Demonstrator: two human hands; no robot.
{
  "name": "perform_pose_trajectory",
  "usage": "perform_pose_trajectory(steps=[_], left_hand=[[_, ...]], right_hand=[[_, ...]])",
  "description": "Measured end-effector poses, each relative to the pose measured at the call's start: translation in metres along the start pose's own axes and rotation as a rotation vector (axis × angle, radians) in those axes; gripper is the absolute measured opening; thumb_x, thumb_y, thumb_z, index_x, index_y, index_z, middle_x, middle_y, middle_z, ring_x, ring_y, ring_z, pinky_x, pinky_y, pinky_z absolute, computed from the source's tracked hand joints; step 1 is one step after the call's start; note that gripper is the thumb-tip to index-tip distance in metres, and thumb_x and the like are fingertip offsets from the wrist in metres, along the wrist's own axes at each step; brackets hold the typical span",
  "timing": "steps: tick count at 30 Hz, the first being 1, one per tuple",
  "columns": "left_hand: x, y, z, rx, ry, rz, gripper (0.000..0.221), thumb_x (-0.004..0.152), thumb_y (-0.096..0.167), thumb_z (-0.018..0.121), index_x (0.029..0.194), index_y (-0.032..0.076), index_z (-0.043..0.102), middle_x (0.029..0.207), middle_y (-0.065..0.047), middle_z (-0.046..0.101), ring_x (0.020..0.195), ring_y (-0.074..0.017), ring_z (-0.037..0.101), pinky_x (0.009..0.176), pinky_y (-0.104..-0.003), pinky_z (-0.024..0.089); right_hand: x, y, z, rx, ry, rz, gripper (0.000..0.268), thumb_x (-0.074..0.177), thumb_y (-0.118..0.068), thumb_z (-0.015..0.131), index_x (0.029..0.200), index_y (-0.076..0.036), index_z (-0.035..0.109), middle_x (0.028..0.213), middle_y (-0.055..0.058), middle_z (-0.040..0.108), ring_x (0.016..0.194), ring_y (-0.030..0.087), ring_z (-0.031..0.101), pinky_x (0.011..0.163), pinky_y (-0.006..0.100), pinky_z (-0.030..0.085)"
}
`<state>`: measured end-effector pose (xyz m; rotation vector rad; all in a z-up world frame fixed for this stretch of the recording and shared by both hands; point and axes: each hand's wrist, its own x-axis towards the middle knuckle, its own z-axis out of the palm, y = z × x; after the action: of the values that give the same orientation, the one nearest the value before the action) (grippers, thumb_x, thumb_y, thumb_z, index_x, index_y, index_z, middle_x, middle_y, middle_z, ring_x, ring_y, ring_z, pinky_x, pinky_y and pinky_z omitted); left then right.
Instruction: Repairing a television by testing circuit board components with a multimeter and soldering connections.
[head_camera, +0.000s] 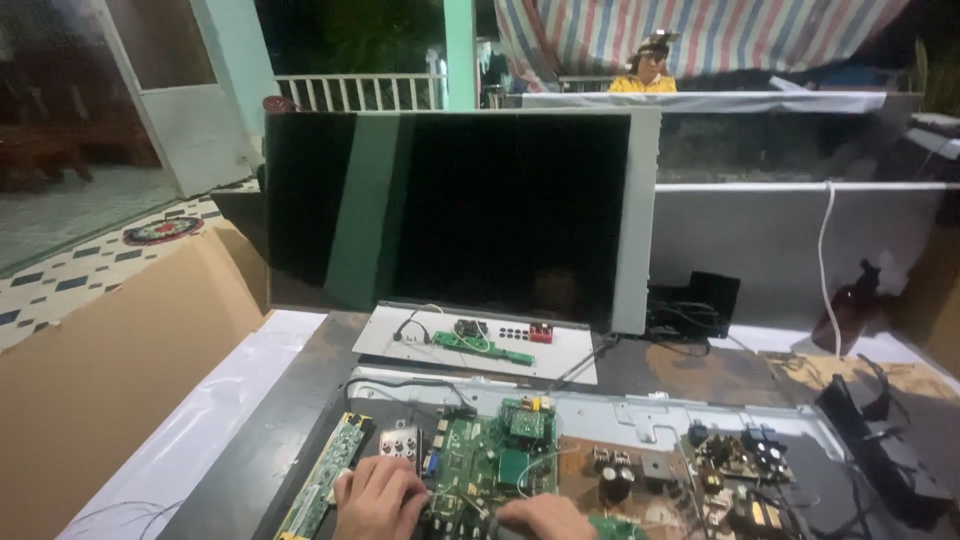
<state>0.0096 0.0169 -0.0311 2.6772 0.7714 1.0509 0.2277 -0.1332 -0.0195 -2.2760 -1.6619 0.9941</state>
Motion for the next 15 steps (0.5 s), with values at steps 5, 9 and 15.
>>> perform_pose_trajectory(steps=[5, 9, 15], left_hand=[[0.002, 0.007, 0.005, 0.001, 0.151, -0.024, 0.016, 0.069, 0.031, 0.079, 0.064, 0.029, 0.064, 0.085, 0.016, 0.069, 0.095, -0.0097, 0.060, 0.082, -0.033, 0.031], [0.001, 0.003, 0.011, -0.004, 0.143, -0.046, 0.015, 0.069, 0.037, 0.078, 0.062, 0.030, 0.067, 0.085, 0.017, 0.070, 0.095, -0.0100, 0.061, 0.083, -0.035, 0.032], [0.002, 0.007, -0.001, -0.005, 0.082, -0.033, 0.016, 0.076, 0.036, 0.077, 0.070, 0.028, 0.065, 0.090, 0.015, 0.071, 0.097, -0.0122, 0.060, 0.081, -0.035, 0.032]], right_hand=[[0.036, 0.032, 0.016, 0.025, -0.059, -0.008, 0.036, 0.098, -0.044, 0.066, 0.133, -0.035, 0.064, 0.121, -0.009, 0.071, 0.102, 0.002, 0.067, 0.108, 0.019, 0.049], [0.047, 0.041, 0.023, -0.046, -0.067, -0.024, 0.032, 0.101, -0.050, 0.063, 0.130, -0.036, 0.065, 0.116, -0.010, 0.071, 0.103, 0.006, 0.067, 0.109, 0.025, 0.049], [0.004, 0.011, 0.003, 0.012, 0.008, -0.109, 0.027, 0.097, -0.046, 0.071, 0.122, -0.036, 0.072, 0.102, -0.011, 0.073, 0.086, 0.000, 0.064, 0.094, 0.018, 0.048]])
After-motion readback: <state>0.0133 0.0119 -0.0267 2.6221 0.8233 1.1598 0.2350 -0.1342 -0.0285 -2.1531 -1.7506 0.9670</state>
